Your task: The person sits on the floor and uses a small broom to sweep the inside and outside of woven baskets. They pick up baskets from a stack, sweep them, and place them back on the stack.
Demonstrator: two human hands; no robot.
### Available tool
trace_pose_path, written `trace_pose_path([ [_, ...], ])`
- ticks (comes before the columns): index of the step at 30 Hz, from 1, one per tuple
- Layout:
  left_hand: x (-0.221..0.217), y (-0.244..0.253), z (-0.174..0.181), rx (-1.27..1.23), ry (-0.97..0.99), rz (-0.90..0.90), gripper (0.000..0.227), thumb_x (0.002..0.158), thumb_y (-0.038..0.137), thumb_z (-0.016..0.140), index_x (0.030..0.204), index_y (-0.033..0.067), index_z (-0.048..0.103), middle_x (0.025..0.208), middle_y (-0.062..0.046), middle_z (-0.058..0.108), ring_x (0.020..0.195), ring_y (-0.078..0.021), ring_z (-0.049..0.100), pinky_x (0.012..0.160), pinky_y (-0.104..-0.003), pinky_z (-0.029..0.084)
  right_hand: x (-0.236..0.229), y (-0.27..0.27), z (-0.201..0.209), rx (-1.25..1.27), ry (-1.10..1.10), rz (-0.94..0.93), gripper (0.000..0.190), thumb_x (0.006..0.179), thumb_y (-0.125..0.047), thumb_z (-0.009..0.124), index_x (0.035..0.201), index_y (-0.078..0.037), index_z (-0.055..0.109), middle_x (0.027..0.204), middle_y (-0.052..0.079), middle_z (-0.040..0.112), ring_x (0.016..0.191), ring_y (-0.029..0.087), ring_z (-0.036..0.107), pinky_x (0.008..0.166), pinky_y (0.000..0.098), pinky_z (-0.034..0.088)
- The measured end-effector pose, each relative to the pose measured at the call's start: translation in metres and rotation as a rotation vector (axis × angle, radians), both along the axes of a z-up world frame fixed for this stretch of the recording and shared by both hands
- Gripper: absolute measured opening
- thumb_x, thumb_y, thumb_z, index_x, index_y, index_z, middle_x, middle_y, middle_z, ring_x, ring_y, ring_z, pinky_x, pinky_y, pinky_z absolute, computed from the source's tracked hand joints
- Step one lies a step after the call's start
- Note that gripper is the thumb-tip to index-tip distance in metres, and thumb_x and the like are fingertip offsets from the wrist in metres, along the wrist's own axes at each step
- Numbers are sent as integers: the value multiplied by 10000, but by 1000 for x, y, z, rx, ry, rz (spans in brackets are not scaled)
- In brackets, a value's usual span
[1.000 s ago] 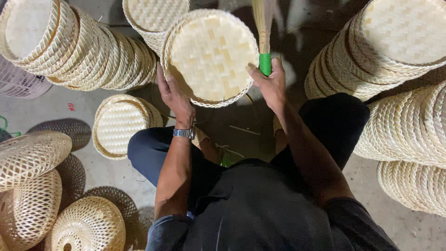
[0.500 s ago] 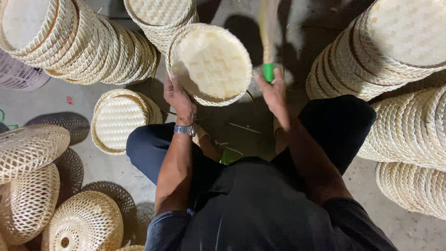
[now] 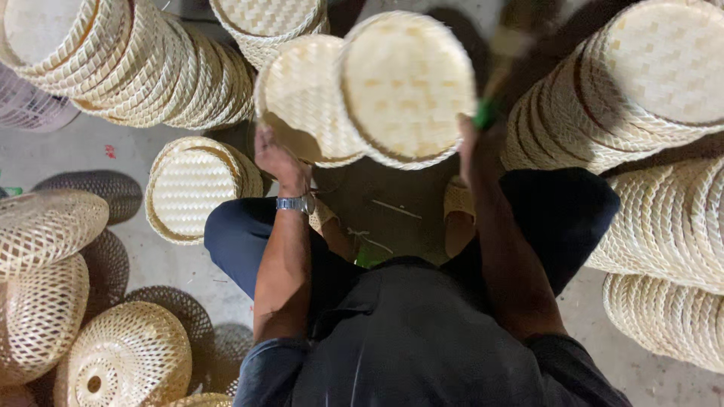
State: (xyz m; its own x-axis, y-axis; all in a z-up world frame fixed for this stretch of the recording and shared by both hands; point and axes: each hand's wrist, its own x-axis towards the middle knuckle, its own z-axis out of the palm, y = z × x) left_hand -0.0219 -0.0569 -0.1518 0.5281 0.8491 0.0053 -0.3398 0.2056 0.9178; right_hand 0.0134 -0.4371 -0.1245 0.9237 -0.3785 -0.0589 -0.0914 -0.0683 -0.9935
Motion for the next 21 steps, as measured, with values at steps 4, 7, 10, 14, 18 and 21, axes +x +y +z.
trace_pose_path([
  [4,3,24,-7,149,-288,21,425,1068,167,597,1420,-64,546,1245,-109,674,1062,-169,624,942,-298,534,3,-56,-7,-673,-258,-122,447,948,-308,857,1135,9,602,1026,167,626,848,261,627,671,388,548],
  [7,2,20,16,146,-243,-29,470,1040,150,627,1444,-63,519,1302,-119,662,1106,-165,630,968,-291,537,17,-38,-10,-809,-477,134,403,1026,-258,779,1250,21,594,1124,203,650,937,269,666,761,385,577],
  [10,-6,-4,34,241,-113,-126,438,1071,143,606,1459,-50,540,1346,-123,662,1168,-163,636,1036,-285,536,4,14,22,-731,-419,499,403,1029,-251,720,1349,-40,591,1174,170,665,850,226,663,726,344,580],
  [14,-9,-25,55,268,-236,-220,392,1099,103,584,1468,-30,572,1350,-131,683,1170,-184,628,1026,-311,526,-58,69,114,-874,-77,898,467,987,-291,695,1428,-161,614,1195,117,671,610,173,626,574,297,553],
  [18,-14,-26,60,324,-277,-295,401,1090,84,558,1484,14,522,1392,-86,651,1194,-102,641,1053,-249,522,-79,97,160,-648,-14,1402,541,941,-313,671,1437,-138,543,1026,0,746,475,153,485,506,299,485],
  [21,-6,-28,46,-101,-64,-276,447,1072,34,611,1516,0,565,980,-82,558,688,-87,323,582,-260,293,-56,83,151,-157,-108,1016,513,996,-320,557,1473,-135,524,944,70,662,565,101,567,501,280,531],
])
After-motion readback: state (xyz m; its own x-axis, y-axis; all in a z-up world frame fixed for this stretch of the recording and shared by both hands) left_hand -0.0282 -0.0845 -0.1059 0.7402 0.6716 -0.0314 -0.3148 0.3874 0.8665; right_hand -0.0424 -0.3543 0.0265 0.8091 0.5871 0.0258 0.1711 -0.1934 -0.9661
